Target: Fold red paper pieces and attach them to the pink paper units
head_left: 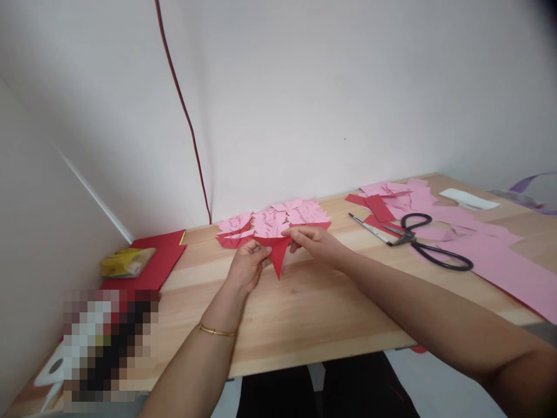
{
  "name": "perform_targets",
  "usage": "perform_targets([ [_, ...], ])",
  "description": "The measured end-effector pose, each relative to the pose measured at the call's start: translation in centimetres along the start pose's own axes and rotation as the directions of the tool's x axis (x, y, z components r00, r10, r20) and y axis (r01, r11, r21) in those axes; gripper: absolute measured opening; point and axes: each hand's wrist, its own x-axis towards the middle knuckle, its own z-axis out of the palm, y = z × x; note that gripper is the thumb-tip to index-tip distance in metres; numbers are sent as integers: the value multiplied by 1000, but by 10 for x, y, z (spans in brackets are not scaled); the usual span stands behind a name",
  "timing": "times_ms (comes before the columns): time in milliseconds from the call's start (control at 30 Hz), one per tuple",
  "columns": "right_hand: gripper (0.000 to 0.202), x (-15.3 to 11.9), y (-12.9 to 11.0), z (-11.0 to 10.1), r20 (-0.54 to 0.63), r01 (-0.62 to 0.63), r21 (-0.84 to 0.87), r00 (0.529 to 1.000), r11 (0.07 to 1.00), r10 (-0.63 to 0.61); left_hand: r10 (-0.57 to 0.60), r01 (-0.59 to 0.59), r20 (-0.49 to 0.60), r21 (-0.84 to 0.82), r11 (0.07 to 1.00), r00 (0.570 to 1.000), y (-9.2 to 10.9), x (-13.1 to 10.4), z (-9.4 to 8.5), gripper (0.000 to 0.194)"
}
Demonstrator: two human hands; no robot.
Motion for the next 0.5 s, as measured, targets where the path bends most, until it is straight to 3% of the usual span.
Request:
perform_targets([
  [100, 39, 1, 1, 2, -34, -12, -8, 999, 1000, 11, 93, -84, -65, 133, 988, 994, -1, 2, 0, 22],
  [233, 29, 2, 6, 4, 23, 55, -147, 998, 988, -52, 155, -144, -21, 262, 954, 988, -2, 1, 2, 24],
  [333, 30, 0, 6, 4, 144, 117, -243, 986, 963, -83, 135, -125, -40, 193, 973, 990, -2, 0, 2, 29],
  [433, 30, -3, 2, 2, 279, 98, -198, 960, 975, -39, 54, -49, -80, 63, 997, 995, 1, 0, -1, 35],
  [500, 30, -3, 0, 2, 247, 18, -135, 969, 991, 16, -11, 6, -88, -59, 998, 996, 6, 0, -4, 38],
])
